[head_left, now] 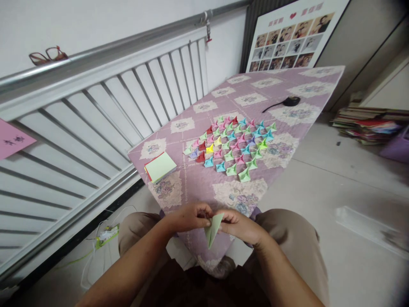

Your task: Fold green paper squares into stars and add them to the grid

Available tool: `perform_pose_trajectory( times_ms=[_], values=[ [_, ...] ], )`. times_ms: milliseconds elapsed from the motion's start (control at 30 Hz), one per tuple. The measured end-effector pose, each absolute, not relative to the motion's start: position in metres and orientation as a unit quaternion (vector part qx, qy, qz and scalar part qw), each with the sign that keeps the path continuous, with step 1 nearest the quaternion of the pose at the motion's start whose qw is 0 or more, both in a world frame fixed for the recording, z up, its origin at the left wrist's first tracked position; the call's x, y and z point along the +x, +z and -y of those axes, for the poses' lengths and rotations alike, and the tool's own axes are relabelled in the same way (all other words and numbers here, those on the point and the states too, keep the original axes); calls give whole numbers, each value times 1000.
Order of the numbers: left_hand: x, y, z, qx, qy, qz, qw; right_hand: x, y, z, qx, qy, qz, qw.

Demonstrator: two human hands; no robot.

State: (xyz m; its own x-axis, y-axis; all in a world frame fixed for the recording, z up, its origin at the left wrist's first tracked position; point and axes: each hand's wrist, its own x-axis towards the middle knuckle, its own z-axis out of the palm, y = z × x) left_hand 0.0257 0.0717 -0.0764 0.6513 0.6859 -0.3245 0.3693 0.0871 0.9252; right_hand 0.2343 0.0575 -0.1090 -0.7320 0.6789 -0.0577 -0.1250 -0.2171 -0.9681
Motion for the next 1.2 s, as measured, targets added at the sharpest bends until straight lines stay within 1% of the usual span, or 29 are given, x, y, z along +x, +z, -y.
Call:
perform_pose_trajectory(
  times_ms=[200, 500, 667, 833, 1067, 1200],
  values=[
    [23, -80, -72, 623, 138, -380, 669, 235, -111, -57, -246, 759, 543, 262],
    [18, -70, -74, 614, 146, -349, 692, 236, -113, -56, -228, 775, 526, 268],
    [15, -64, -74, 598, 83, -365, 708, 235, -111, -56, -218, 784, 517, 265],
    [16, -58, -74, 579, 77, -357, 729, 236, -109, -57, -225, 778, 524, 263],
    [19, -56, -71, 540, -17, -350, 765, 236, -112, -56, -207, 781, 539, 238],
    [18, -58, -70, 521, -44, -344, 780, 237, -113, -56, -190, 784, 544, 229]
  ],
)
